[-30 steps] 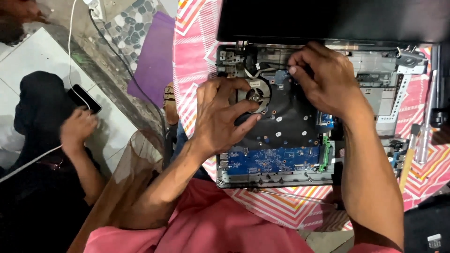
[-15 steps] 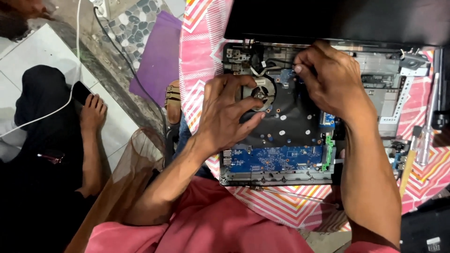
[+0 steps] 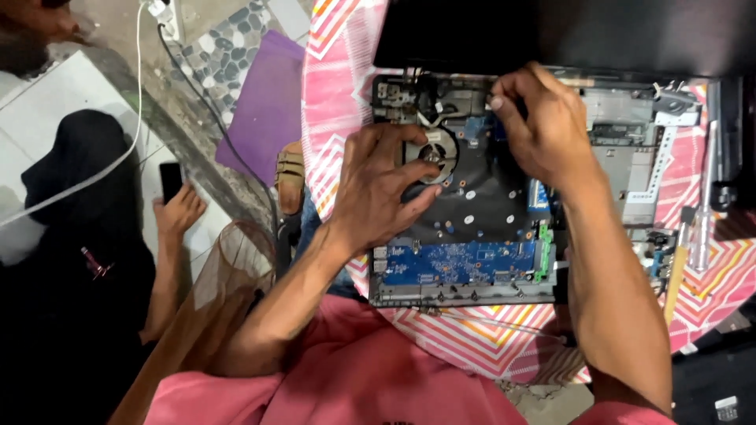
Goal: Disassembling a laptop by removing screws, disconnecting internal ribbon cables, and lifting the motherboard from the chassis.
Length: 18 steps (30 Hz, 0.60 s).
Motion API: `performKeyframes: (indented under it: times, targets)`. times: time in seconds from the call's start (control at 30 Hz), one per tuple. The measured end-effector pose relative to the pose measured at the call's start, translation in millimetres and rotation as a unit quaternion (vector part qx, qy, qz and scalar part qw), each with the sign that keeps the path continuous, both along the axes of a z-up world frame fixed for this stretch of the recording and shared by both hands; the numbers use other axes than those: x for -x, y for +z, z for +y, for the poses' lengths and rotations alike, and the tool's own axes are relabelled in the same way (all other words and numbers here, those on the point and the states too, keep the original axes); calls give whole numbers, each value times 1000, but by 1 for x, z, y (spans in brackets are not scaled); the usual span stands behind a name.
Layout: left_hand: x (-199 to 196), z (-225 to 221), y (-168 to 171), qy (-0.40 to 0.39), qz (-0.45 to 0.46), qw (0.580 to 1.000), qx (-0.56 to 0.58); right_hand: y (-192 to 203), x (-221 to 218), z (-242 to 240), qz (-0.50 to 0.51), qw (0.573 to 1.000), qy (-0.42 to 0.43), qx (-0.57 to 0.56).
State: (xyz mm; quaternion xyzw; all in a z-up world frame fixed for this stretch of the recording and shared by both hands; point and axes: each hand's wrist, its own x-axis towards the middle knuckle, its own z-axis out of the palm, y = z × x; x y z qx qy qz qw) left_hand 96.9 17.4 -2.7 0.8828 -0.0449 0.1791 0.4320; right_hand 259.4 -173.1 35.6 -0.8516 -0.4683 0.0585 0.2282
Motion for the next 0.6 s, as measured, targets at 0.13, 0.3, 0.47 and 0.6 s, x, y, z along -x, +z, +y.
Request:
performKeyframes:
  times: [0.13,0.3,0.47,0.6]
  targets:
    - [0,-3,-1,10,7,1000,0,5,6,1,-16,1000,-25,-10]
    - [0,-4,-11,11,-5,1000,-1,-4,21,11,-19,991,-100,-82]
    - [-2,-7,-21,45,-48,998,-1,-22,25,7,-25,991,-70,-107]
    - [-3,-6,-20,43,-47,998,-7,-21,18,12,8,991,-29,-127]
